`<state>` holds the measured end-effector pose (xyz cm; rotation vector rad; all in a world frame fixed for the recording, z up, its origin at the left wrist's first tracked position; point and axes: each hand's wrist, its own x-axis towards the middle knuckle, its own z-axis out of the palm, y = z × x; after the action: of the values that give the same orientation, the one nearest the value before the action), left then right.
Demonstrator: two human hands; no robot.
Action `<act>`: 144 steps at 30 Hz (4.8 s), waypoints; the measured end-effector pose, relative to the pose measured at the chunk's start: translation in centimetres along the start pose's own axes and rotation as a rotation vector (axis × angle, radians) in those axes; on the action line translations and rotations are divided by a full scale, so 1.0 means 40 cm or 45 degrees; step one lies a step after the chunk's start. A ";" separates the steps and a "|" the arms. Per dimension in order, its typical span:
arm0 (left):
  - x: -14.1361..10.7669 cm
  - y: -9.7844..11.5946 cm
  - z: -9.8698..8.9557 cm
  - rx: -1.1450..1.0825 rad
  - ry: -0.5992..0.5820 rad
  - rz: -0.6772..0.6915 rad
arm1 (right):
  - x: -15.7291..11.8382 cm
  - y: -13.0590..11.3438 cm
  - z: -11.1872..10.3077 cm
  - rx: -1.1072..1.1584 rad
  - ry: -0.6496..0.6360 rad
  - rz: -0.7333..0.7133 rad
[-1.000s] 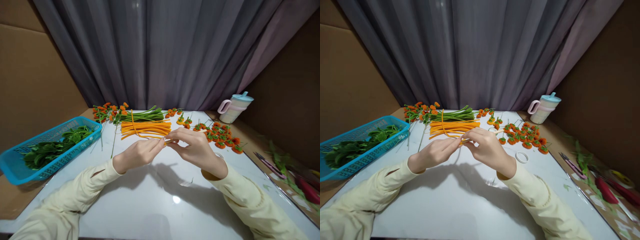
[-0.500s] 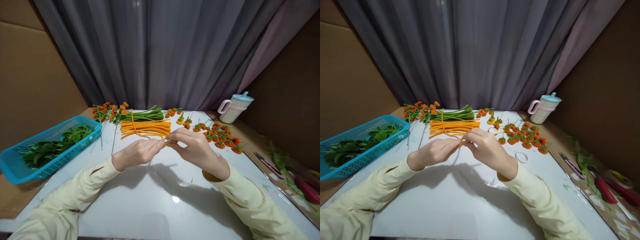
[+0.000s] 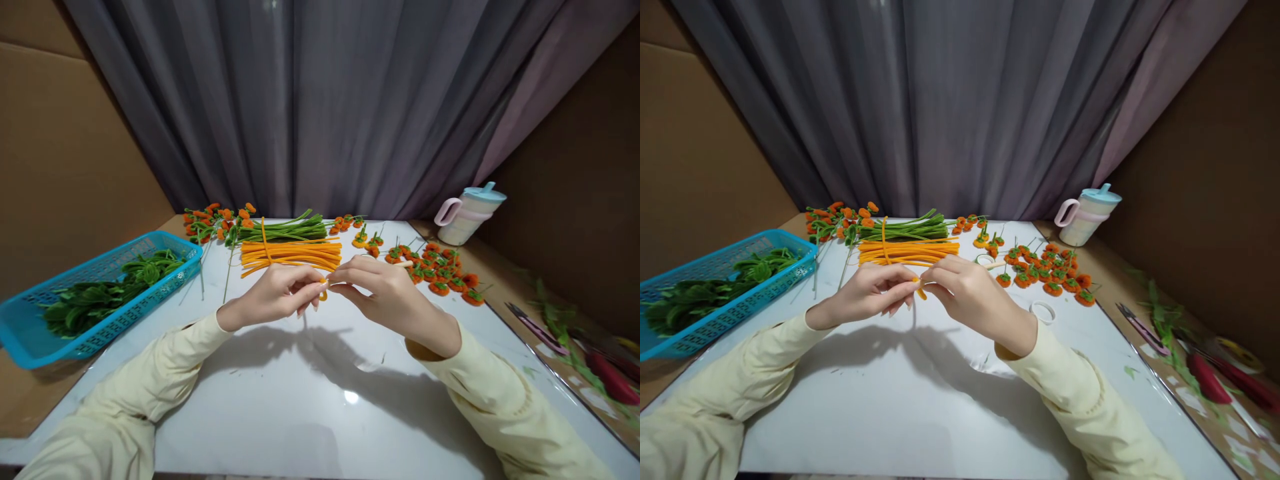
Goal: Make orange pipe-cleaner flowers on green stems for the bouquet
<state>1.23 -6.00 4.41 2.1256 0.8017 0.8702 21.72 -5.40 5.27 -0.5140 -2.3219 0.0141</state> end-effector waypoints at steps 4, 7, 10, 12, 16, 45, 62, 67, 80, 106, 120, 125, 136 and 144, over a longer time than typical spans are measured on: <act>0.001 0.005 -0.004 -0.090 -0.037 -0.093 | -0.001 0.001 0.003 -0.028 0.042 -0.031; 0.003 0.007 -0.006 -0.179 -0.060 -0.158 | -0.002 -0.003 0.007 -0.092 0.052 -0.032; 0.006 0.007 -0.008 -0.273 -0.066 -0.200 | -0.002 -0.008 0.009 -0.128 0.036 -0.018; 0.008 0.008 -0.009 -0.326 -0.061 -0.219 | -0.001 -0.009 0.009 -0.122 0.023 -0.020; 0.010 0.009 -0.011 -0.377 -0.083 -0.240 | -0.001 -0.007 0.009 -0.073 0.015 -0.024; 0.000 0.011 -0.014 0.345 -0.044 0.252 | 0.002 -0.006 0.015 0.014 0.043 0.108; -0.004 -0.009 -0.011 0.828 0.010 0.593 | -0.003 -0.031 0.014 -0.762 0.010 -0.366; -0.011 -0.011 -0.005 1.055 0.020 0.622 | 0.005 -0.033 0.013 -0.840 0.025 -0.435; 0.016 -0.021 -0.015 0.613 0.021 0.344 | -0.009 0.000 0.030 -0.751 -0.035 -0.195; -0.001 -0.036 -0.024 1.033 -0.054 0.426 | -0.008 -0.027 0.074 -0.196 -0.419 0.447; -0.001 -0.025 -0.052 0.730 -0.475 0.266 | -0.012 0.004 0.056 -0.634 -0.441 -0.144; 0.002 -0.024 -0.057 0.570 -0.575 0.264 | -0.012 0.019 0.054 -0.343 -0.424 -0.069; 0.005 -0.031 -0.051 0.601 -0.492 0.396 | -0.012 0.037 0.054 -0.063 -0.409 0.075; -0.001 -0.040 -0.035 0.614 -0.363 0.425 | -0.006 0.050 0.045 0.217 -0.483 0.164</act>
<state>-0.28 -4.61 3.91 2.7890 0.5524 0.5451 21.37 -3.38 3.49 -0.6146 -2.6184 0.3993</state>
